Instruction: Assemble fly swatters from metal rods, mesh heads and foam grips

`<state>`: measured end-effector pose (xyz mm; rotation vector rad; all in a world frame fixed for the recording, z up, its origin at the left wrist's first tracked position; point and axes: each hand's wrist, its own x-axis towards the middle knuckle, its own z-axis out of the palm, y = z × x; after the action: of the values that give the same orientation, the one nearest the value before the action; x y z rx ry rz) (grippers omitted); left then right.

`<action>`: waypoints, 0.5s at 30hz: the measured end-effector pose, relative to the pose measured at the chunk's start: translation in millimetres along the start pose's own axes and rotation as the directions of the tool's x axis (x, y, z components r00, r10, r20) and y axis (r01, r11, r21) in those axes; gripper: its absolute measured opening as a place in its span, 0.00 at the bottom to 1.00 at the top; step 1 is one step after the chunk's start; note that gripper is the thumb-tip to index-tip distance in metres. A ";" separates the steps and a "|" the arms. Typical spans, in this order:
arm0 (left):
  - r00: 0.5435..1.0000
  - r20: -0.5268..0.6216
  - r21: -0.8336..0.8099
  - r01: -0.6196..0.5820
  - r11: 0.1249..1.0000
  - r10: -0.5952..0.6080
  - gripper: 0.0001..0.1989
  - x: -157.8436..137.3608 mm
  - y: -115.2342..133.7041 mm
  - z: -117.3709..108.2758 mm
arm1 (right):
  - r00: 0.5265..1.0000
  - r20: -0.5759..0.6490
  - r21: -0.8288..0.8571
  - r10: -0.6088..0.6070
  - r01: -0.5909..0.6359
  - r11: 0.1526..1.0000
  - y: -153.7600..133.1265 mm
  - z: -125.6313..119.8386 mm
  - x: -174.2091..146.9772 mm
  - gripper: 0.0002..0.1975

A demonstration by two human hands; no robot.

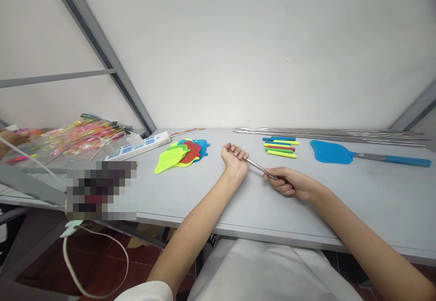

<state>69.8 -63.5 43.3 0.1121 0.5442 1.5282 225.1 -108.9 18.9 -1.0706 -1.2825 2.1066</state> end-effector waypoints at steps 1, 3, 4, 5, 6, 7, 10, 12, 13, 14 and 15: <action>1.000 -0.012 -0.001 0.017 1.000 -0.017 0.11 1.5 1.9 0.1 | 1.000 -0.010 -0.007 -0.005 0.005 1.000 0.3 0.5 0.5 0.12; 0.997 -0.047 -0.014 0.056 0.998 -0.057 0.11 5.3 5.9 -0.2 | 0.999 -0.035 -0.028 -0.014 0.013 1.000 0.8 1.6 0.9 0.13; 0.996 -0.062 -0.025 0.067 0.997 -0.068 0.10 7.6 8.4 -0.6 | 0.999 -0.045 -0.042 -0.016 0.015 0.999 0.9 2.1 0.9 0.13; 0.995 -0.077 -0.037 0.063 0.997 -0.066 0.10 9.9 11.4 -0.9 | 0.998 -0.051 -0.058 -0.019 0.016 0.998 0.9 2.7 0.7 0.14; 0.995 -0.090 -0.049 0.046 0.998 -0.051 0.10 12.3 14.9 -1.4 | 0.998 -0.054 -0.073 -0.021 0.017 0.997 0.9 3.2 0.4 0.14; 0.995 -0.101 -0.058 0.018 0.998 -0.024 0.10 14.6 18.7 -1.8 | 0.998 -0.055 -0.087 -0.023 0.018 0.996 0.8 3.7 0.0 0.14; 0.994 -0.100 -0.070 -0.043 0.997 0.036 0.10 19.6 29.8 -3.0 | 0.998 -0.059 -0.125 -0.034 0.027 0.992 0.2 5.0 -1.6 0.15; 0.995 -0.089 -0.069 -0.042 0.997 0.035 0.10 21.1 34.4 -3.5 | 0.997 -0.063 -0.142 -0.037 0.028 0.989 -0.3 5.9 -2.5 0.15; 0.996 -0.085 -0.068 -0.035 0.997 0.029 0.10 21.2 35.5 -3.6 | 0.997 -0.064 -0.148 -0.037 0.027 0.989 -0.5 6.3 -2.9 0.15; 0.997 -0.080 -0.066 -0.027 0.997 0.022 0.10 21.1 35.9 -3.7 | 0.997 -0.066 -0.151 -0.034 0.024 0.988 -0.8 6.6 -3.2 0.15; 0.997 -0.075 -0.065 -0.019 0.998 0.014 0.11 20.8 35.8 -3.6 | 0.997 -0.067 -0.154 -0.032 0.021 0.988 -1.0 7.0 -3.5 0.15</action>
<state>34.6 -42.1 49.0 0.0094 0.5525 1.5696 221.6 -114.6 22.9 -1.1730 -1.4352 1.9598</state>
